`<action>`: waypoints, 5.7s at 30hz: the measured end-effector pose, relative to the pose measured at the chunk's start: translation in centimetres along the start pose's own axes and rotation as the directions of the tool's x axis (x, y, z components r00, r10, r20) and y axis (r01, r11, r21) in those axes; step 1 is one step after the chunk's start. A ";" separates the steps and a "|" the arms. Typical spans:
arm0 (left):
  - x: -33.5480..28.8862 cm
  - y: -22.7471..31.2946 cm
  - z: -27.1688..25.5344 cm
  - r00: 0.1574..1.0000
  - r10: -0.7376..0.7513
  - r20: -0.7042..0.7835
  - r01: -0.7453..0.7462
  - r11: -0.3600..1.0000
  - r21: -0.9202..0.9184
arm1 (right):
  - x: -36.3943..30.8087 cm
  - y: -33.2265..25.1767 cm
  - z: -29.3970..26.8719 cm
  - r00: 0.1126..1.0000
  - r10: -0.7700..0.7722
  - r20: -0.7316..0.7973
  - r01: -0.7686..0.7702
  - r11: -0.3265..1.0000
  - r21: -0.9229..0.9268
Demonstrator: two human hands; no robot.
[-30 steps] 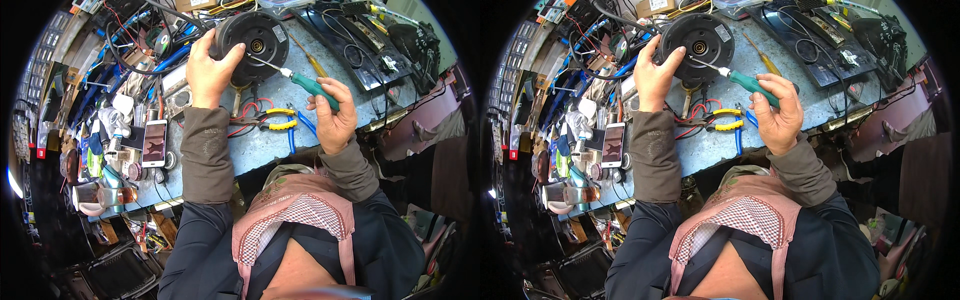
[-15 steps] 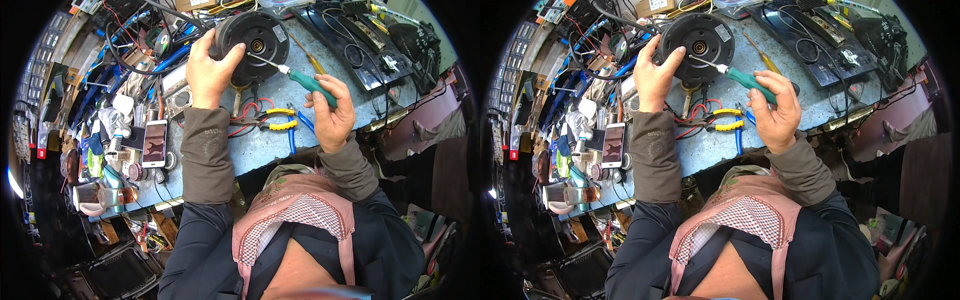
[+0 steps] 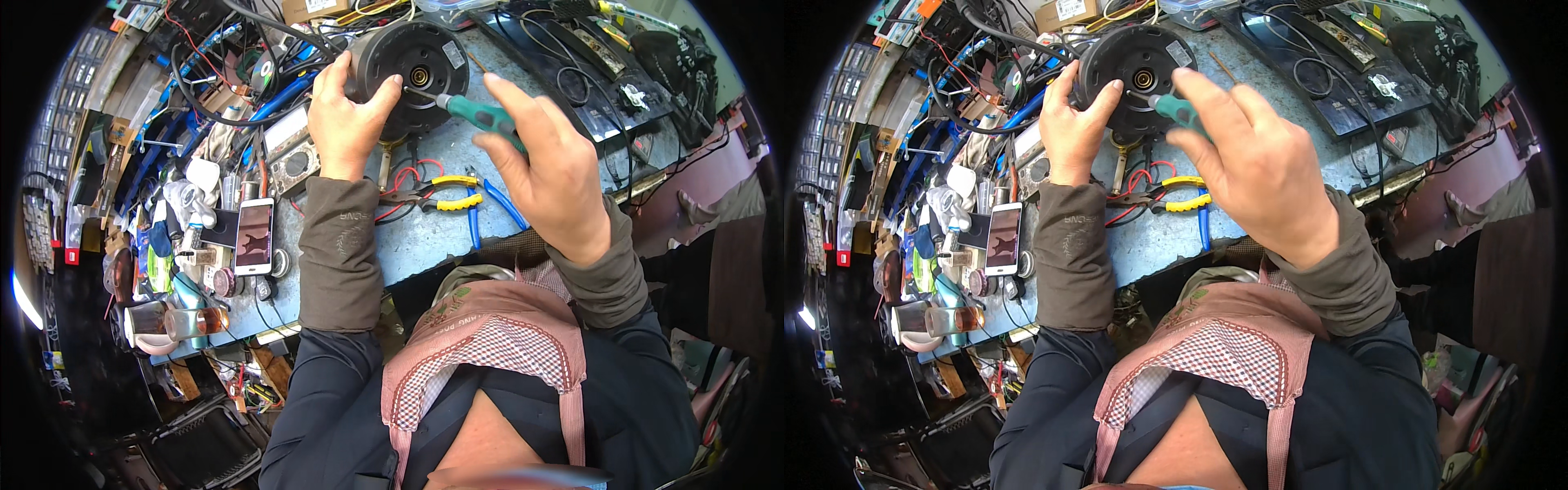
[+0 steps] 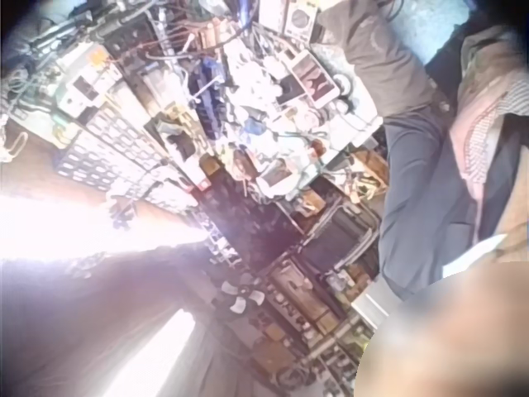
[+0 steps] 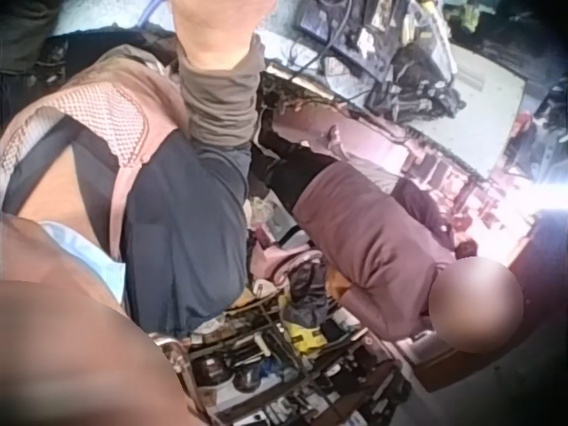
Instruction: The person disassembles an electric kettle base, uses pliers to adjust a metal clip, and reassembles the base with a screwdriver. They then test the kettle with a multimeter and wrap the base in bubble wrap before handing it to another person.
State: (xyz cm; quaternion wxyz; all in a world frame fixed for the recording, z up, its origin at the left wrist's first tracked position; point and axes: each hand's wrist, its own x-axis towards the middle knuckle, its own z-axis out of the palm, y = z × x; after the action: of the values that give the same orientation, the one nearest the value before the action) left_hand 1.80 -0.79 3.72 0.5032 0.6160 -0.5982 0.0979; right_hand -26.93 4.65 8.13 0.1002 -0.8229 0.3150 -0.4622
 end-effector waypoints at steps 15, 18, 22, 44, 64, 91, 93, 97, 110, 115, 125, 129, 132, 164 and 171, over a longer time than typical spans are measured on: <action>-2.6 0.5 2.4 0.990 0.144 0.016 -0.144 0.969 0.202 | -3.3 4.3 2.7 0.966 0.148 -0.214 -0.110 0.978 0.178; -2.5 0.6 2.8 0.988 0.152 0.020 -0.153 0.964 0.216 | -3.4 3.9 2.5 0.906 0.422 -0.032 -0.395 0.870 0.295; -2.5 0.6 2.7 0.982 0.188 0.008 -0.185 0.956 0.229 | -3.1 4.4 3.0 0.915 0.346 -0.207 -0.259 0.898 0.356; -2.6 0.3 2.9 0.980 0.198 -0.018 -0.189 0.956 0.224 | -2.5 3.9 1.8 0.801 0.590 0.099 -0.555 0.671 0.492; -2.3 0.2 3.1 0.981 0.191 -0.013 -0.184 0.960 0.210 | -3.2 5.7 3.8 0.939 0.234 -0.251 -0.142 0.931 0.337; -2.4 -0.1 2.9 0.985 0.170 -0.006 -0.167 0.971 0.168 | -3.5 5.1 4.0 0.910 0.404 -0.090 -0.315 0.817 0.483; -2.4 0.0 2.8 0.984 0.176 -0.002 -0.174 0.973 0.150 | -3.4 4.8 4.2 0.964 0.143 -0.224 -0.089 0.968 0.236; -2.4 -0.8 2.9 0.977 0.211 -0.011 -0.206 0.962 0.179 | -2.5 3.9 3.4 0.632 0.732 0.255 -0.647 0.319 0.693; -2.4 -0.5 2.6 0.983 0.184 0.017 -0.184 0.967 0.177 | -3.6 4.7 4.1 0.780 0.612 0.129 -0.501 0.489 0.714; -2.2 -0.2 1.2 0.988 0.099 0.121 -0.127 0.959 0.252 | -7.7 7.6 4.4 0.818 0.574 0.023 -0.338 0.448 0.827; -3.5 -1.5 -5.3 0.931 -0.366 0.018 0.353 0.884 -0.307 | -8.8 9.7 5.7 0.823 0.556 0.117 -0.324 0.290 0.901; -9.3 -0.7 -4.3 0.933 -0.118 0.341 0.090 0.991 0.097 | -8.6 9.6 5.7 0.817 0.553 0.162 -0.350 0.252 0.902; -9.9 0.5 -3.7 0.884 -0.084 0.460 -0.055 0.958 0.281 | -8.6 9.7 5.7 0.818 0.554 0.155 -0.346 0.259 0.902; -4.5 8.4 10.8 0.501 -0.511 0.699 0.533 -0.454 -0.714 | -8.5 10.0 2.8 0.865 0.501 0.008 -0.342 0.580 0.739; -4.6 9.2 12.2 0.596 -0.561 0.575 0.455 -0.354 -0.817 | -6.5 9.9 1.6 0.970 0.115 -0.212 -0.058 0.965 0.256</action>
State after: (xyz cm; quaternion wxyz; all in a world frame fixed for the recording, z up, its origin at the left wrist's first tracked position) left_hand -12.96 -4.84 -0.79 0.7774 0.2659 -0.1115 -0.5591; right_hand -32.28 0.67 -1.83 0.1859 -0.7317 0.3000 -0.5832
